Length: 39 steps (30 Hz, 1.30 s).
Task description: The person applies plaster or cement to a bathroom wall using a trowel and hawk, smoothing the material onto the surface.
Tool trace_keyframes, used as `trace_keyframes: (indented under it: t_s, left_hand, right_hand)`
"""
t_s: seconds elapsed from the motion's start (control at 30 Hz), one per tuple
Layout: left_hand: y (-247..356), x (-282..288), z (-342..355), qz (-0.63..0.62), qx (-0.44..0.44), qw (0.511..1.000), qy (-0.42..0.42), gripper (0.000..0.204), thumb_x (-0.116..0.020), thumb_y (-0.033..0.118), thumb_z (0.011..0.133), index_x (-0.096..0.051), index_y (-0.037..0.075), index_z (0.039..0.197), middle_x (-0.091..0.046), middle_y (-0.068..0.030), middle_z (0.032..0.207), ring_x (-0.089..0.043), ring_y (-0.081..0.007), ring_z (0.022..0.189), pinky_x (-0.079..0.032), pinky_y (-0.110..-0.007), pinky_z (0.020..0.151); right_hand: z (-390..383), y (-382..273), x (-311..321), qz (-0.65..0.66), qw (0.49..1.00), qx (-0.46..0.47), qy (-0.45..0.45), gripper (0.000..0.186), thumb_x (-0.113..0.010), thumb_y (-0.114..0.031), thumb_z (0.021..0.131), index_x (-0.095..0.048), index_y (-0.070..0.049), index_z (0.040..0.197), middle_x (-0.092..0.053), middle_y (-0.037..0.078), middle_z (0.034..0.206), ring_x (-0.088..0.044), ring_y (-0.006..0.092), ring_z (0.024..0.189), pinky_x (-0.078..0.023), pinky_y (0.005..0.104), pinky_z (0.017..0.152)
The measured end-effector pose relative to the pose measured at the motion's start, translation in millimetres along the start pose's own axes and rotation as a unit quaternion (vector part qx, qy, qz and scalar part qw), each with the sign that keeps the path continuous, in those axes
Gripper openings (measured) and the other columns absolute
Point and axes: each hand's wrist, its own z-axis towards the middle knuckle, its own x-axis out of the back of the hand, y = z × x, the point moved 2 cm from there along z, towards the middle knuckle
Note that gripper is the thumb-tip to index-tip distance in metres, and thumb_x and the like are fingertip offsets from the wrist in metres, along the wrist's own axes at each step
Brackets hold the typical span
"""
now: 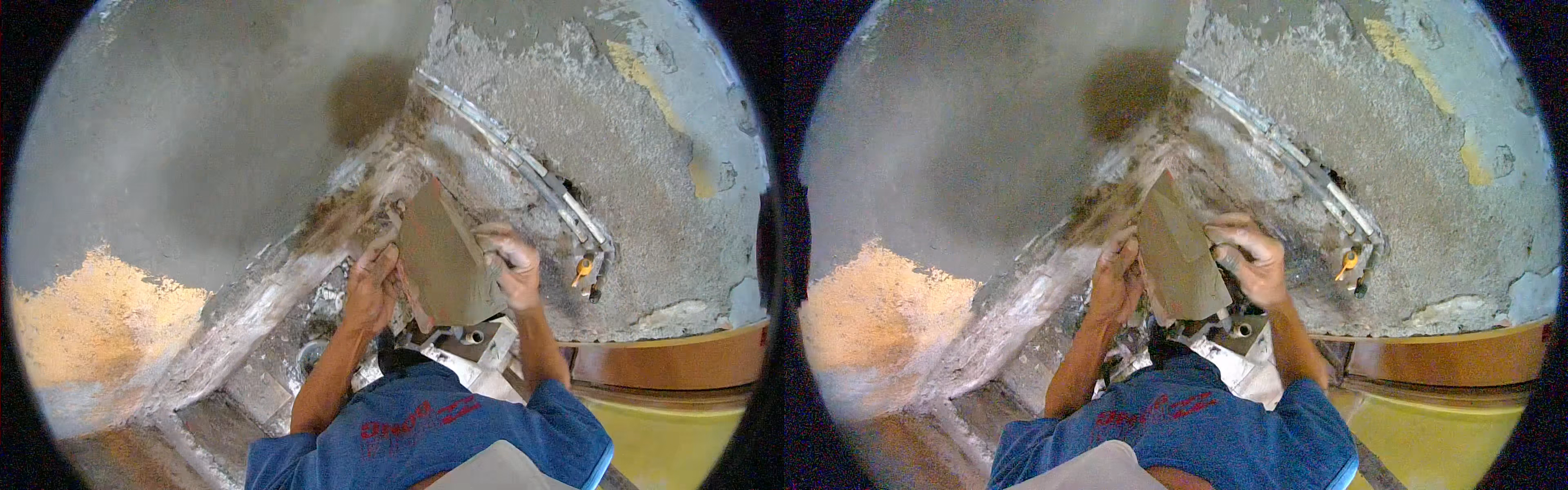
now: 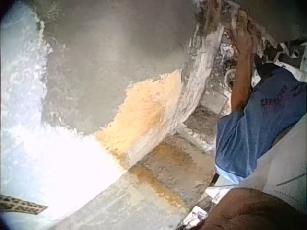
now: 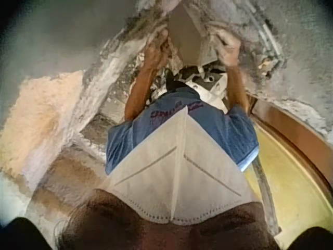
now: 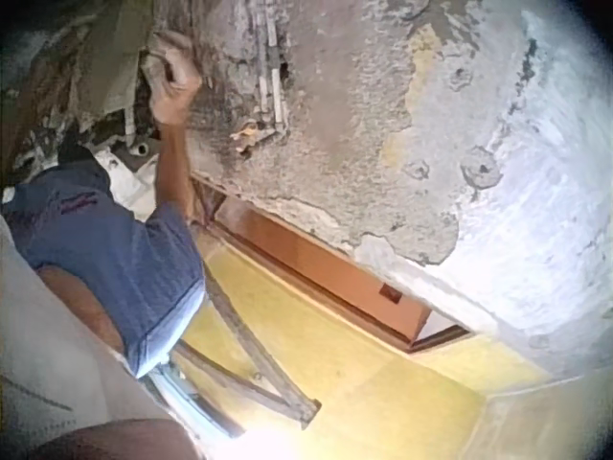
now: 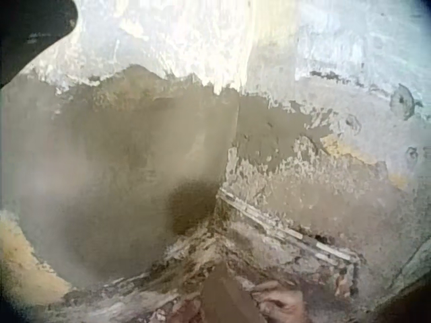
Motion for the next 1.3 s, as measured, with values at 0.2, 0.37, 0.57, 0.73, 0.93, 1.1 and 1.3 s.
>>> trace_keyframes:
  t_s: [0.2, 0.37, 0.57, 0.73, 0.93, 1.1, 1.3]
  left_hand:
    - [1.6, 3.7, -9.6, -0.001, -0.022, 0.999, -0.034, 0.027, -0.06, 0.015, 0.103, -0.061, 0.004, 0.127, -0.07, -0.0038, 0.11, -0.067, -0.0147, 0.098, -0.055, -0.031, 0.087]
    - [4.5, 12.8, -19.4, 0.023, -0.022, 0.999, -0.013, 0.026, -0.061, 0.016, 0.103, -0.062, 0.005, 0.126, -0.07, -0.0021, 0.107, -0.067, -0.011, 0.093, -0.055, -0.027, 0.081]
    - [12.2, 25.3, -28.6, 0.021, -0.05, 0.998, 0.006, 0.032, -0.061, 0.015, 0.102, -0.059, 0.005, 0.132, -0.069, -0.0074, 0.122, -0.068, -0.018, 0.106, -0.057, -0.033, 0.085]
    - [28.6, 15.5, -38.1, 0.02, -0.066, 0.998, -0.012, 0.022, -0.063, 0.013, 0.101, -0.064, 0.006, 0.122, -0.07, -0.0012, 0.098, -0.066, -0.0095, 0.085, -0.056, -0.026, 0.075]
    - [26.5, -10.6, -47.8, 0.021, -0.041, 0.998, -0.045, 0.021, -0.063, 0.012, 0.101, -0.065, 0.005, 0.12, -0.072, -0.0038, 0.104, -0.068, -0.0093, 0.088, -0.055, -0.025, 0.075]
    - [24.4, 8.8, -48.8, 0.029, -0.04, 0.998, -0.049, 0.021, -0.061, 0.011, 0.101, -0.065, 0.004, 0.12, -0.072, -0.0034, 0.105, -0.069, -0.0121, 0.093, -0.057, -0.026, 0.081]
    - [44.2, -14.0, -53.2, 0.001, -0.061, 0.998, -0.025, 0.022, -0.059, 0.01, 0.102, -0.064, 0.003, 0.122, -0.072, -0.0032, 0.106, -0.069, -0.0111, 0.092, -0.058, -0.026, 0.082]
  right_hand:
    - [-35.4, 24.3, -21.9, 0.14, 0.986, -0.04, 0.085, 0.026, -0.07, -0.006, 0.092, -0.069, 0.004, 0.117, -0.064, 0.016, 0.124, -0.06, 0.0251, 0.116, -0.046, 0.0372, 0.1]
    - [-57.4, 33.4, -28.4, 0.241, 0.956, -0.126, 0.106, 0.025, -0.07, -0.004, 0.093, -0.07, 0.003, 0.117, -0.067, 0.011, 0.12, -0.062, 0.0189, 0.11, -0.049, 0.0325, 0.096]
    - [-71.2, 53.9, -13.3, 0.016, 0.991, -0.11, 0.068, 0.029, -0.065, -0.009, 0.097, -0.064, 0.0, 0.124, -0.068, 0.01, 0.117, -0.064, 0.0176, 0.105, -0.052, 0.0301, 0.091]
    - [-40.7, 13.5, -13.8, 0.287, 0.94, -0.128, 0.135, 0.039, -0.063, -0.025, 0.097, -0.048, -0.006, 0.128, -0.064, 0.007, 0.099, -0.057, 0.0105, 0.068, -0.046, 0.0245, 0.054]
    - [-18.6, -1.7, -47.0, 0.503, 0.831, -0.19, -0.142, 0.037, -0.071, -0.033, 0.09, -0.047, -0.009, 0.105, -0.048, 0.0, 0.08, -0.039, 0.0059, 0.049, -0.03, 0.022, 0.04]
    - [-27.7, 10.5, -52.0, 0.454, 0.872, -0.147, -0.111, 0.036, -0.072, -0.037, 0.088, -0.048, -0.011, 0.099, -0.043, -0.003, 0.075, -0.04, 0.0055, 0.051, -0.032, 0.0205, 0.044]
    - [-71.8, 61.6, -57.7, 0.429, 0.842, -0.319, -0.069, 0.031, -0.066, -0.033, 0.095, -0.053, -0.01, 0.11, -0.054, 0.001, 0.082, -0.05, 0.0075, 0.056, -0.039, 0.0214, 0.045]
